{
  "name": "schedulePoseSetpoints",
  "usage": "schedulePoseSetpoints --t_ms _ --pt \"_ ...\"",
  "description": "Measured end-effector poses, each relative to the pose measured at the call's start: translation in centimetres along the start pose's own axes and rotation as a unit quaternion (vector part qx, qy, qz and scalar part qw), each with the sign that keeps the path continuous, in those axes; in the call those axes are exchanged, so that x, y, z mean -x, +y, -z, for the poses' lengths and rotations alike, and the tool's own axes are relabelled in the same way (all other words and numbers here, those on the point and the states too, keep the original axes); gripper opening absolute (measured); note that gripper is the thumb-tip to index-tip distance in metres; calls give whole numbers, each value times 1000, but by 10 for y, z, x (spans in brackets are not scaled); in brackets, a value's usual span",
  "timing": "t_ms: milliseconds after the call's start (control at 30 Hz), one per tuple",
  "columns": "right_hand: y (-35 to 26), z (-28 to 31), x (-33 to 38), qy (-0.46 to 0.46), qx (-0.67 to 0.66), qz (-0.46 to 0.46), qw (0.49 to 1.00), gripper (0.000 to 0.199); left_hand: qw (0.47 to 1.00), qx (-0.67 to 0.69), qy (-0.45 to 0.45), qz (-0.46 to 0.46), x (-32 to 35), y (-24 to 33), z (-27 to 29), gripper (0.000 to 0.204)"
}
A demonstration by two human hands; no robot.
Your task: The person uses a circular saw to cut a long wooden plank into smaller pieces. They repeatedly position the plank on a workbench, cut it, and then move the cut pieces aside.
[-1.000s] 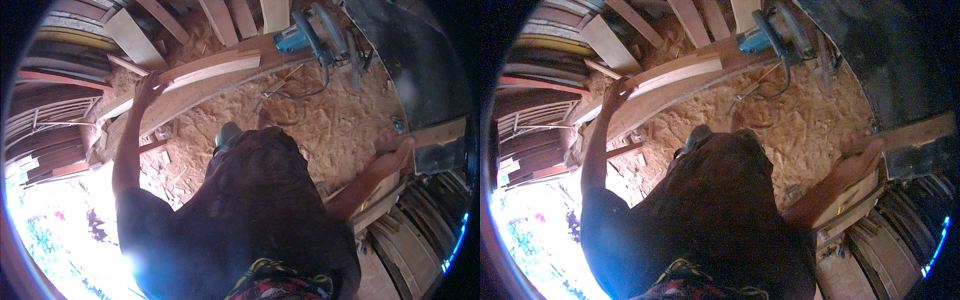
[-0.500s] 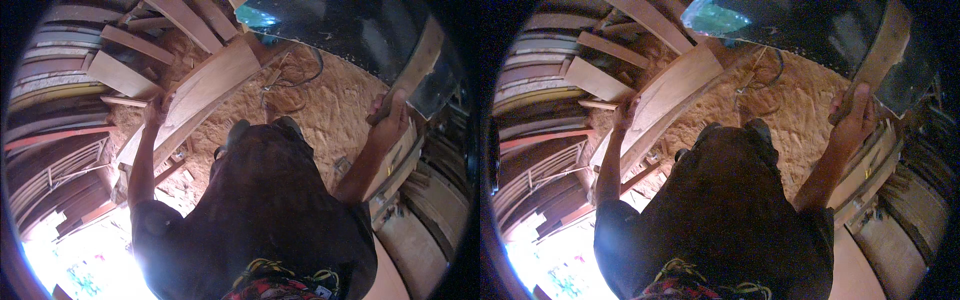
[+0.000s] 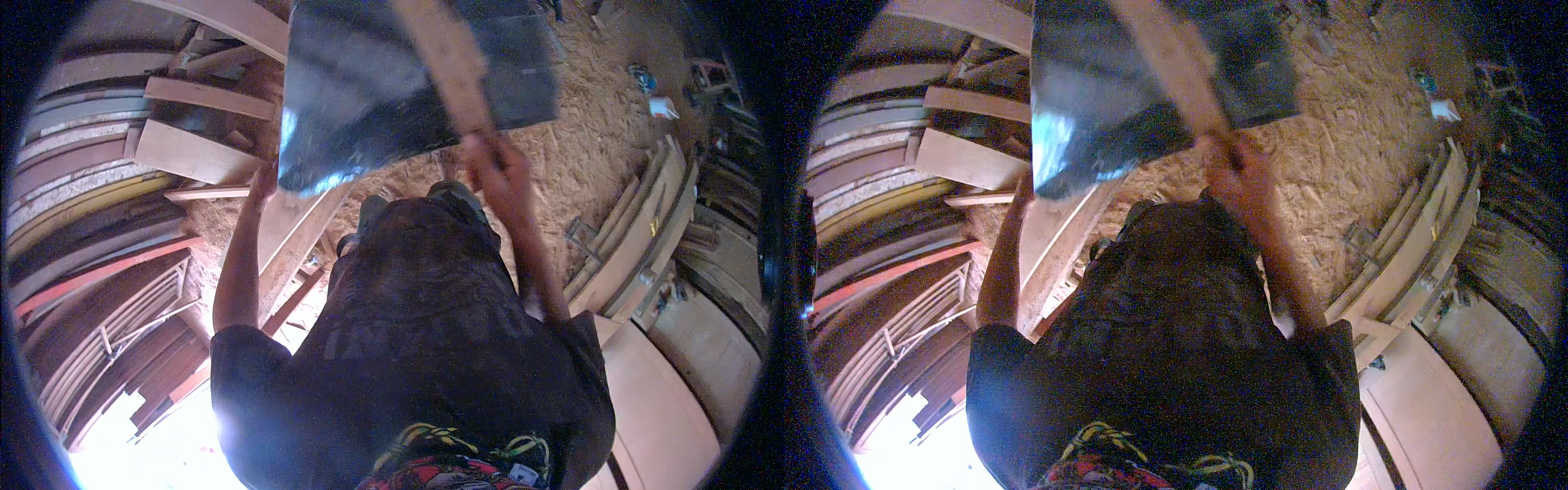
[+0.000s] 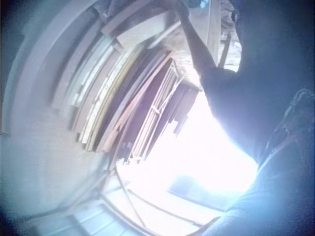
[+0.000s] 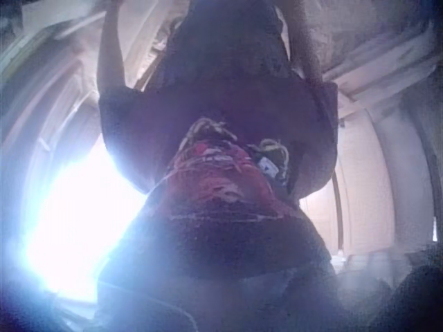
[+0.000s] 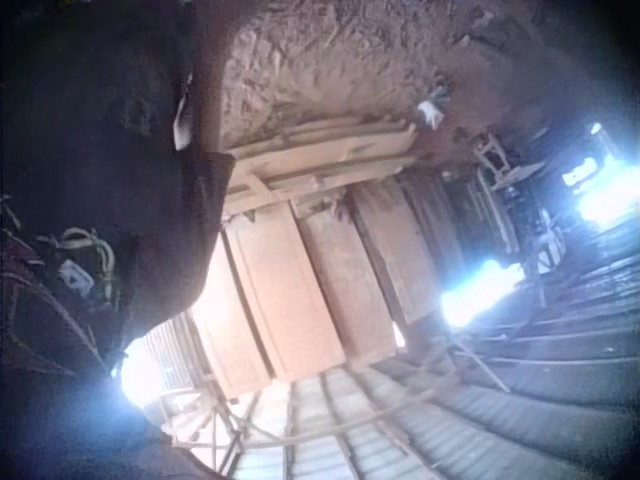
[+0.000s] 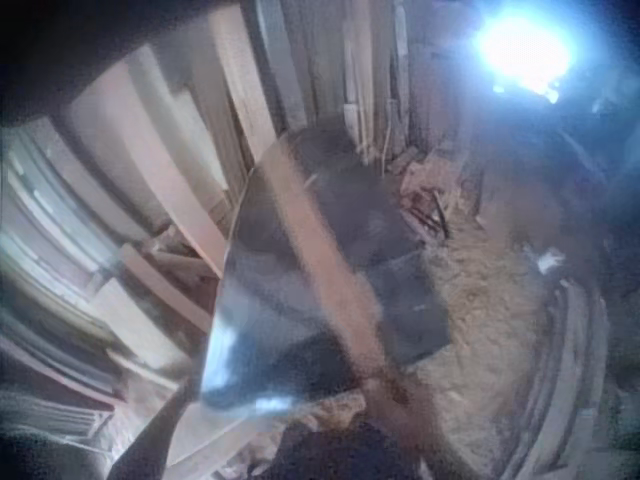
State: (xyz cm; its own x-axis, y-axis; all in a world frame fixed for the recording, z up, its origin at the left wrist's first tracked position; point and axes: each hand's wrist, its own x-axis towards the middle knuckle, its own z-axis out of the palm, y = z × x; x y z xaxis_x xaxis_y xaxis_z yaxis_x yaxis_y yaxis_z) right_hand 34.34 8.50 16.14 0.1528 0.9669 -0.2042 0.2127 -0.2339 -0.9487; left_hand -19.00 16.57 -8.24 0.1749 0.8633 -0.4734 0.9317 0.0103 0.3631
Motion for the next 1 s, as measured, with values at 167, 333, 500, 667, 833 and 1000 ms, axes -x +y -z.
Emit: schedulePoseSetpoints --t_ms 167,333,500,667,833,1000 --pt "72 -69 7 -127 64 12 990 47 867 488 -21 100 19 37 8 72" --pt "125 -112 -3 -243 136 -34 960 56 775 617 13 136 41 15 24 71" --pt "154 -134 -12 -182 124 28 975 62 871 477 89 72 53 61 25 37" --pt "130 -133 -17 -202 97 44 974 63 890 431 129 77 54 60 21 39" --pt "136 -135 -16 -160 100 45 981 58 871 466 118 99 50 91 25 52" --pt "140 -147 -19 -208 61 -80 973 61 865 474 145 78 55 87 23 52"
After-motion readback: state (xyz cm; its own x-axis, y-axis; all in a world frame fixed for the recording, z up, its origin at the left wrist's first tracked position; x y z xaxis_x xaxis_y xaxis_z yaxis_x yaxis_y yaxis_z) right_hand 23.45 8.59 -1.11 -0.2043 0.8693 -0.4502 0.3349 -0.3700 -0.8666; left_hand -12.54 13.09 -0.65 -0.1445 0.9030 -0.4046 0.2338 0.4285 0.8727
